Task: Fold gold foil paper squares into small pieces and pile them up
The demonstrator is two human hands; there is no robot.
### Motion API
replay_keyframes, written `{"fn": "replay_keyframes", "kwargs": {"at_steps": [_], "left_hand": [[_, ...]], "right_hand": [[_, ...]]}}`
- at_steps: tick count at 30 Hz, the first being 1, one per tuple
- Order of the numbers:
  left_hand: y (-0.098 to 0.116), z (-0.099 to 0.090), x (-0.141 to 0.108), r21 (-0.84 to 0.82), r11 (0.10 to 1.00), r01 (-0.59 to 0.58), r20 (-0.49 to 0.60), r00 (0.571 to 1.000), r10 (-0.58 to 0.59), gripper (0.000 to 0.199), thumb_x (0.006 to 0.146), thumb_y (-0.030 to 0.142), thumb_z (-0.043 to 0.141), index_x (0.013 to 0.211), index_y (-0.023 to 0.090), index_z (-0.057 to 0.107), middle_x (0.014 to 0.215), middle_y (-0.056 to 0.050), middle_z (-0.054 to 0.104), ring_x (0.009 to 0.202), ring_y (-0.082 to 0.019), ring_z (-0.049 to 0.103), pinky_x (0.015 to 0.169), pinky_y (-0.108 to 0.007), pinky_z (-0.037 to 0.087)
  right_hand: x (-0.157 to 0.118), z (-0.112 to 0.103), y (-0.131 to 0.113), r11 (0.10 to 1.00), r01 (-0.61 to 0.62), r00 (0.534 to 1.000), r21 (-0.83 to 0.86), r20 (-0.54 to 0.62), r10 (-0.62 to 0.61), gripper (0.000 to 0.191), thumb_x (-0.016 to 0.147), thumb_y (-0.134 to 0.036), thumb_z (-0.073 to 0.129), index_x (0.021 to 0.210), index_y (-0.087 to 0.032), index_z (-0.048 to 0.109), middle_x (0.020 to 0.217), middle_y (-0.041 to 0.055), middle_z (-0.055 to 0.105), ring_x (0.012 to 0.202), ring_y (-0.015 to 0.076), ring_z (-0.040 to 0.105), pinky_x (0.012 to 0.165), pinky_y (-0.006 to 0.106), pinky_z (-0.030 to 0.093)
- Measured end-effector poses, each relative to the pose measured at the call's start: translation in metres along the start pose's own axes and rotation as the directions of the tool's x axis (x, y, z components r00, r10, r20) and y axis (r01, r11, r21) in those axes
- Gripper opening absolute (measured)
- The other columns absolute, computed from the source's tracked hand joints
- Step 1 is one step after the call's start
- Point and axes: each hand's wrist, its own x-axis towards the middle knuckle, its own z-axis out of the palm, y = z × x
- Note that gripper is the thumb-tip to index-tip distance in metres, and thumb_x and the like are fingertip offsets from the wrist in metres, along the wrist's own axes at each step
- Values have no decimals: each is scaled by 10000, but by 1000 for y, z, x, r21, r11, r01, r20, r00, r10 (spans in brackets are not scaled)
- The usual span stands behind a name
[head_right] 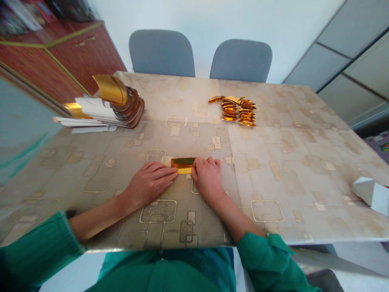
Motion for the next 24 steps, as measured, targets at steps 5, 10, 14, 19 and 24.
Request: {"fn": "replay_keyframes", "kwargs": {"at_steps": [5,10,14,19,24], "left_hand": [[-5,-3,-9,-38,999,18,-3,1000,-18,245,1014,232,485,1148,219,690,1209,-12,708,1019,-207,612,958,-418,428],[-4,1,2,-196,973,124,20,992,-123,190,994,280,539,1037,193,703,1104,-31,723,986,-207,610,916,-389,470],[-1,7,18,-227,936,268,87,963,-255,310,912,289,665,1192,159,634,1100,-88,668,1004,-239,597,894,-404,494],[2,9,18,-219,944,246,99,968,-230,209,901,231,652,1102,172,651,1085,-82,650,1008,-243,582,899,-413,494],[10,-1,9,-153,970,186,129,977,-167,242,920,259,602,1146,183,648,1162,-102,644,1018,-264,562,915,-458,488]], "right_hand": [[0,-2,0,999,-8,1000,-38,-4,8,106,886,-179,544,787,-206,573,720,39,690,777,222,573,727,344,258],[1,-1,10,990,-29,999,137,23,27,105,814,-121,566,839,-219,594,667,3,641,731,206,562,694,320,292],[5,0,25,928,-6,995,371,-94,45,157,805,-115,544,912,-217,597,660,-12,584,696,190,533,664,296,350],[11,0,29,866,142,985,479,-159,-73,165,884,-192,579,1043,-204,622,923,48,646,832,197,562,746,312,422],[11,1,25,884,150,988,444,-91,-123,48,886,-208,643,932,-216,654,869,31,666,846,196,566,754,311,406]]}}
